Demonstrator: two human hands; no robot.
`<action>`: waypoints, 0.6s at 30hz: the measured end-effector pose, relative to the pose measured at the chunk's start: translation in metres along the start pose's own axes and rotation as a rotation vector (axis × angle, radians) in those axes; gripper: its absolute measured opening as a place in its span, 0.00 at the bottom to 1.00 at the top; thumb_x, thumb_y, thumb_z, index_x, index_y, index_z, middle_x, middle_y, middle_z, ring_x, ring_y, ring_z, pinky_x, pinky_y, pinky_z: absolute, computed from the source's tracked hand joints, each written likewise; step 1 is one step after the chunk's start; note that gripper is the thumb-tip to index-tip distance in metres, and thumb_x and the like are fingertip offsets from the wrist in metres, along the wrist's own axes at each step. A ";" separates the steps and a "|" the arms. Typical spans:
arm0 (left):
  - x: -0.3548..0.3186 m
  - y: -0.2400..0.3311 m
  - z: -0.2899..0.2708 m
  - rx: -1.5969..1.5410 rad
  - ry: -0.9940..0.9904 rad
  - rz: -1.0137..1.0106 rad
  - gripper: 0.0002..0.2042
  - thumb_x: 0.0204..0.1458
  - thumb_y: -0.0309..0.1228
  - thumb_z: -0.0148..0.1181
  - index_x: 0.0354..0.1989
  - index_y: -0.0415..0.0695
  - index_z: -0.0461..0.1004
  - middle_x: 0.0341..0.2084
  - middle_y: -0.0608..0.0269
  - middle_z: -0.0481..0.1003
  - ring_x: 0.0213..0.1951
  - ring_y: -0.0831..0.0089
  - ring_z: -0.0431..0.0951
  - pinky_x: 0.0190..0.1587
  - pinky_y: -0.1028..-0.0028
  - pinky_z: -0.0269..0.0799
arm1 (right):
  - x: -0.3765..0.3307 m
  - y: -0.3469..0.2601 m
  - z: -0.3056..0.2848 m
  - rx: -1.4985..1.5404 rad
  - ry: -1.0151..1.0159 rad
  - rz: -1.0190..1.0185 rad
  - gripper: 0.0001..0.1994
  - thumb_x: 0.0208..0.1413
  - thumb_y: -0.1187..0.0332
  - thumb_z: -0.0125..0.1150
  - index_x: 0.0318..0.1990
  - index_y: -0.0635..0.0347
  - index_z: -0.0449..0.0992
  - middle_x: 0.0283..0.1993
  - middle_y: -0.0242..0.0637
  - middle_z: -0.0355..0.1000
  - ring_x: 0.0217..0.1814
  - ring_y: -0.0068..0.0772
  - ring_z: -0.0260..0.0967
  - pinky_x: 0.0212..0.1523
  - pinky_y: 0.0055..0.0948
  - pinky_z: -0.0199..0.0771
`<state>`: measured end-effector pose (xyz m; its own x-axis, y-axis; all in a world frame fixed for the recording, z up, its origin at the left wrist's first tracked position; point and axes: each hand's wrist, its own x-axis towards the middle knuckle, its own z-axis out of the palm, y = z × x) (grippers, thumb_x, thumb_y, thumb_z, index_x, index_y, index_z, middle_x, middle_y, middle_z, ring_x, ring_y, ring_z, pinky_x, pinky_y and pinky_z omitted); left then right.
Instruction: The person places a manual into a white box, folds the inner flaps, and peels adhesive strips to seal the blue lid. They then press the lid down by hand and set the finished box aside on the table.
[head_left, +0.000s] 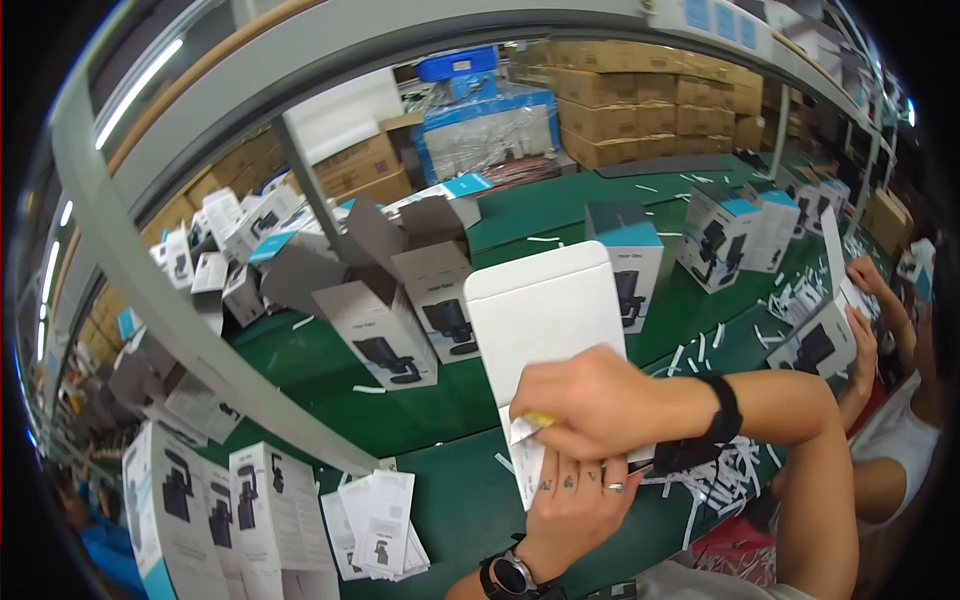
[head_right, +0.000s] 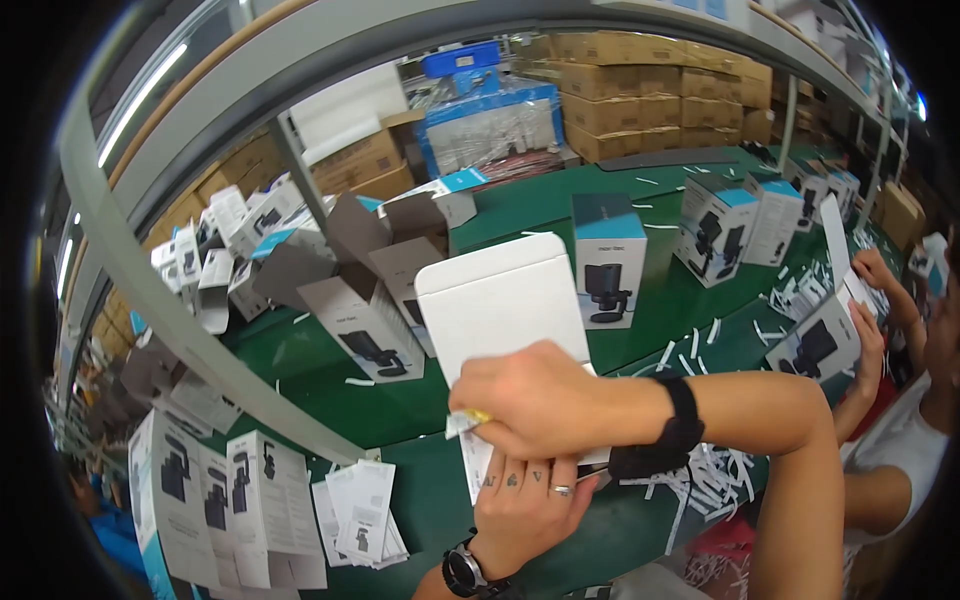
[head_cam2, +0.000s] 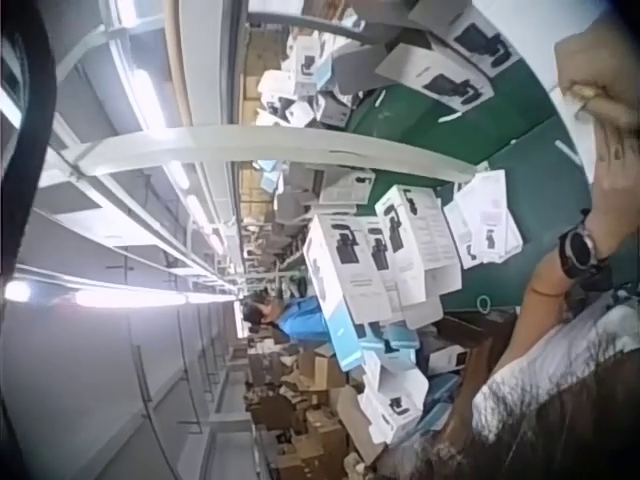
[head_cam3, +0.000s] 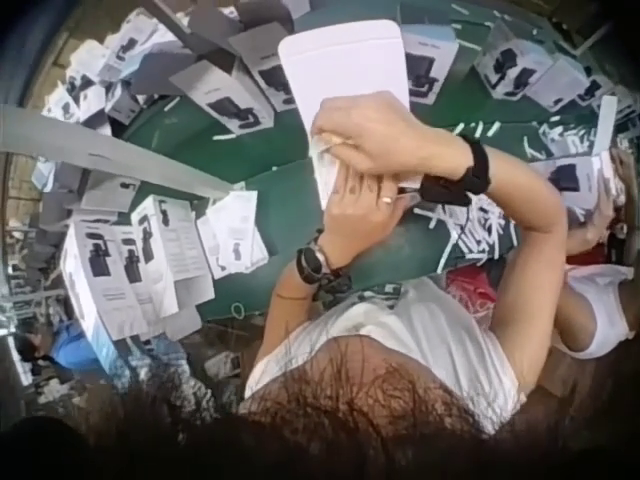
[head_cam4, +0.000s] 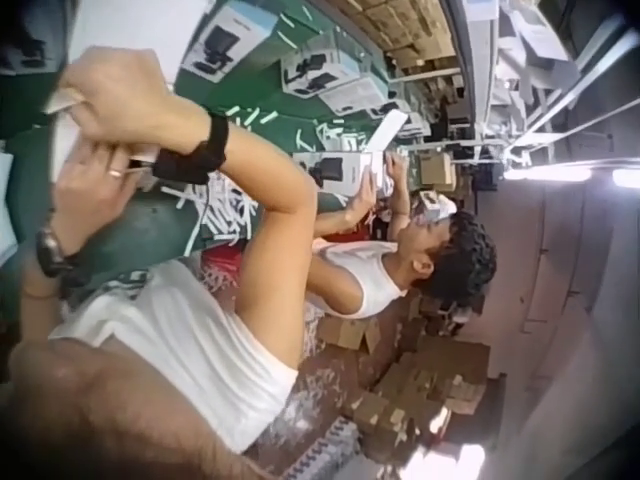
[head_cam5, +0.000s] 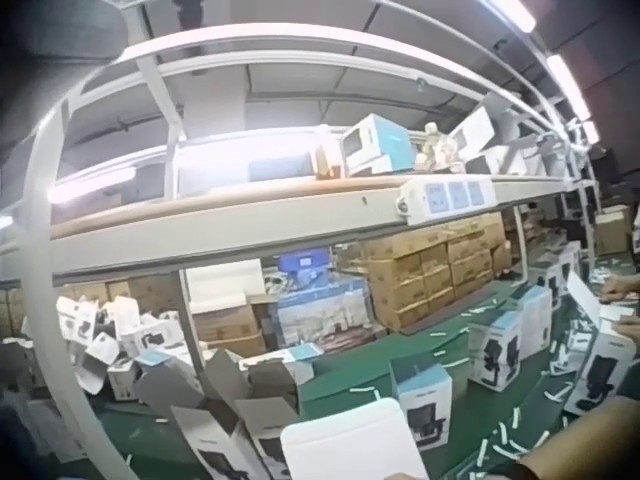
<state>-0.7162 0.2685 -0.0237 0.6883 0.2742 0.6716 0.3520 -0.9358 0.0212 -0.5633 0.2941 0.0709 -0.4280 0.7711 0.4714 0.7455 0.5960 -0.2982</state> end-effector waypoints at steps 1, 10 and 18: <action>0.002 -0.005 -0.003 0.011 0.015 0.011 0.24 0.57 0.45 0.62 0.53 0.38 0.76 0.53 0.39 0.75 0.56 0.42 0.76 0.60 0.54 0.71 | -0.002 0.002 -0.015 -0.015 0.152 0.011 0.11 0.46 0.70 0.68 0.40 0.56 0.79 0.38 0.36 0.76 0.35 0.42 0.77 0.31 0.35 0.76; 0.011 -0.018 -0.028 -0.039 -0.092 0.016 0.26 0.53 0.45 0.65 0.54 0.38 0.77 0.58 0.40 0.74 0.58 0.41 0.75 0.60 0.53 0.71 | -0.048 0.062 -0.108 -0.362 0.063 0.400 0.15 0.56 0.68 0.66 0.50 0.64 0.75 0.40 0.44 0.76 0.35 0.44 0.76 0.37 0.34 0.77; -0.006 -0.076 -0.063 -0.643 -0.123 0.048 0.22 0.55 0.43 0.67 0.51 0.39 0.77 0.51 0.46 0.77 0.51 0.48 0.79 0.54 0.58 0.74 | -0.058 -0.019 -0.069 0.593 -0.167 0.300 0.16 0.66 0.61 0.58 0.52 0.65 0.77 0.36 0.40 0.80 0.31 0.31 0.76 0.34 0.31 0.76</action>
<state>-0.7874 0.3240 0.0176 0.7747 0.2161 0.5942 -0.1045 -0.8831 0.4574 -0.5172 0.2227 0.1065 -0.3547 0.9180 0.1775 0.4587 0.3363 -0.8224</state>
